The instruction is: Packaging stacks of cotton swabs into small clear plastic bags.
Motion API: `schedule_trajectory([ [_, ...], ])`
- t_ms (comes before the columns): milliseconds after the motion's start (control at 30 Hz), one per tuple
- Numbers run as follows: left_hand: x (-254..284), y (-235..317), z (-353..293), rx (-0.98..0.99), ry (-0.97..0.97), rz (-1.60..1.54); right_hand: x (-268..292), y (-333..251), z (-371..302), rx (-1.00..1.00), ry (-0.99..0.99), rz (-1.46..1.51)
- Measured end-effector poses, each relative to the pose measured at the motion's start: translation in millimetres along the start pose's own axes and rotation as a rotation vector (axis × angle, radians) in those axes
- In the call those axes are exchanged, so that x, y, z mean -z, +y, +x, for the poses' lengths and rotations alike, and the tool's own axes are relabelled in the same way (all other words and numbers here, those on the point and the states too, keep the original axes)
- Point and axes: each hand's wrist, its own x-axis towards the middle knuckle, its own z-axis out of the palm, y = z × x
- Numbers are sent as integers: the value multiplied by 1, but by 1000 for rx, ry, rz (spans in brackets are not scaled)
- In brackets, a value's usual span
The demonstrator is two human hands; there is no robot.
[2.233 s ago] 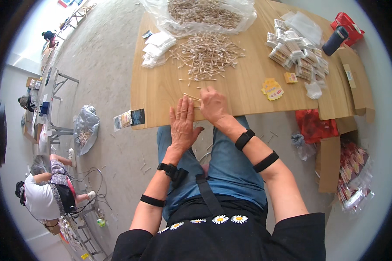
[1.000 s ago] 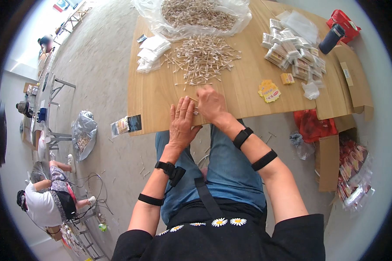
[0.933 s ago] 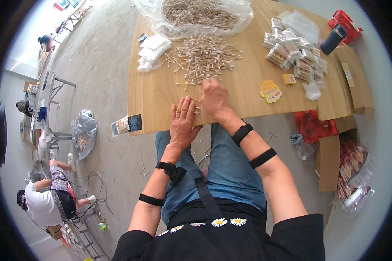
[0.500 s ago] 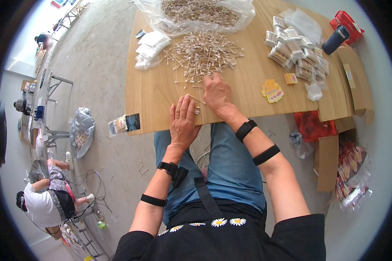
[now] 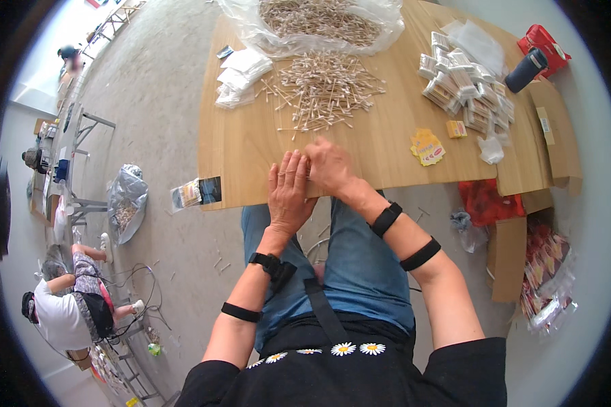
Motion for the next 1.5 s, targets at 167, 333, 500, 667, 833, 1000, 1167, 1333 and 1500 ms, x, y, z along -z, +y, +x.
schedule_trajectory([
  [167,0,1,-1,17,-46,82,-1,-19,41,3,156,-150],
  [333,-9,2,0,3,-11,148,-6,-11,66,49,102,-384],
  [500,-9,1,-1,9,19,153,12,3,72,155,257,-178],
  [667,-11,0,-1,-10,9,173,14,4,32,-18,66,-38],
  [833,-8,1,0,-2,3,150,11,16,13,-107,118,26],
  [1000,-6,2,1,5,1,139,20,20,1,-123,134,-24],
  [1167,-2,2,0,13,-16,120,14,11,-1,-124,110,-56],
  [1333,3,7,1,32,-59,70,15,14,-9,-143,162,-1],
  [1500,11,5,8,-41,-123,126,4,-1,-9,-58,89,-41],
])
